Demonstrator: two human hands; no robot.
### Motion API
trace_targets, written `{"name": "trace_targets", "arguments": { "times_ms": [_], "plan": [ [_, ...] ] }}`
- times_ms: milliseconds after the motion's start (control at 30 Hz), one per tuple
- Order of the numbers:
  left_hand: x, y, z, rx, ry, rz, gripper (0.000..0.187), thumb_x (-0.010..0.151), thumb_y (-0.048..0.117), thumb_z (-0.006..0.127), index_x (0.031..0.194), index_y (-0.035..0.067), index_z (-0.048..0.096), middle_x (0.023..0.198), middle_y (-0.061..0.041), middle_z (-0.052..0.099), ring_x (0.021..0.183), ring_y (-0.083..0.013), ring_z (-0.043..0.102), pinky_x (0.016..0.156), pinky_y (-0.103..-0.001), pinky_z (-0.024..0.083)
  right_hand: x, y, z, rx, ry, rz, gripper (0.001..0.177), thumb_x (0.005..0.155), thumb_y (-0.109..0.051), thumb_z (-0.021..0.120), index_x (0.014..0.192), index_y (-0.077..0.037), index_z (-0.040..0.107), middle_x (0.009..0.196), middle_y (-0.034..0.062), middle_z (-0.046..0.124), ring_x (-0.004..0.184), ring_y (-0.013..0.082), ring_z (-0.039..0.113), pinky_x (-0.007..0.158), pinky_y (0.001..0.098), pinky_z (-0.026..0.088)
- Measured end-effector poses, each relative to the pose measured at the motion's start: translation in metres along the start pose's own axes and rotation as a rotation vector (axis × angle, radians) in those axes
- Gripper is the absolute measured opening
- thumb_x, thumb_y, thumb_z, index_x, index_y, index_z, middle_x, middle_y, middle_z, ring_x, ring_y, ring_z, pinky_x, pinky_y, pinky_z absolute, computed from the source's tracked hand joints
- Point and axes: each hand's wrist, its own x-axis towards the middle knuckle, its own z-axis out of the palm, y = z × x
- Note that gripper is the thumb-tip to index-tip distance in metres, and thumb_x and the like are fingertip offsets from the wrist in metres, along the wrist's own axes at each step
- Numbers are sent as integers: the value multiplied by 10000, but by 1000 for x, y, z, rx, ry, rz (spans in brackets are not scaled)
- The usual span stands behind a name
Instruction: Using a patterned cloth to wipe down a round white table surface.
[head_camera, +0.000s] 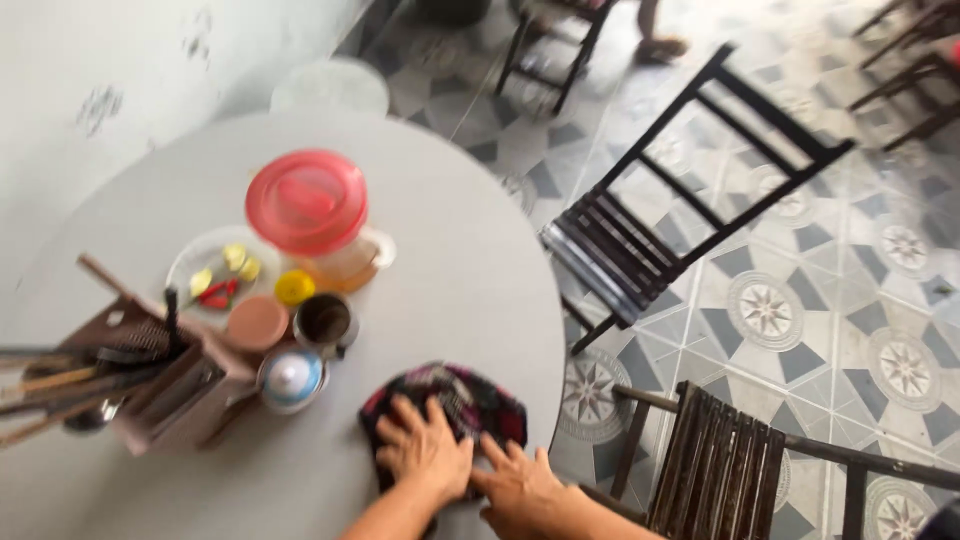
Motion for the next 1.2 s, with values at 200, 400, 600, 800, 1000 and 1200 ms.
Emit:
{"name": "trace_targets", "arguments": {
  "times_ms": [200,400,600,800,1000,1200],
  "plan": [
    [-4,14,52,68,178,-49,873,906,584,661,1545,124,284,1713,-213,4,1505,-532,120,1129,-659,282,-35,47,50,415,177,54,580,933,-332,618,1494,-263,489,1464,94,531,1342,348,512,1016,665,382],
    [30,38,82,103,417,-99,1032,805,739,597,1572,151,236,1676,-231,21,1515,-558,84,1150,-702,208,-39,142,54,529,165,147,481,942,-339,607,1417,-275,573,1314,82,656,1270,305,600,1014,591,420],
    [88,129,85,-101,580,-275,1139,721,780,630,1510,56,242,1654,-314,-16,1476,-628,-12,1094,-792,112,-110,287,45,509,50,275,490,979,-396,588,1451,-283,526,1411,57,592,1345,293,530,1089,586,367],
    [118,217,15,-508,576,-236,1046,712,661,658,1550,202,232,1685,-252,-18,1492,-607,-49,1096,-828,30,-142,426,24,501,-52,582,506,987,-459,557,1473,-327,508,1470,-10,588,1388,213,543,1156,503,385],
    [184,259,-34,-578,604,-366,865,859,733,582,1497,213,314,1690,-276,-72,1459,-646,-147,1081,-866,-38,-104,519,81,642,105,610,519,920,-434,642,1384,-201,621,1320,80,721,1255,236,685,1086,349,522],
    [301,260,-142,-673,784,-531,802,948,660,631,1487,137,353,1689,-323,-64,1485,-641,-133,1119,-860,-56,-38,474,-39,597,-29,464,534,941,-418,627,1412,-173,576,1350,93,677,1281,242,637,1097,352,487]
  ]
}}
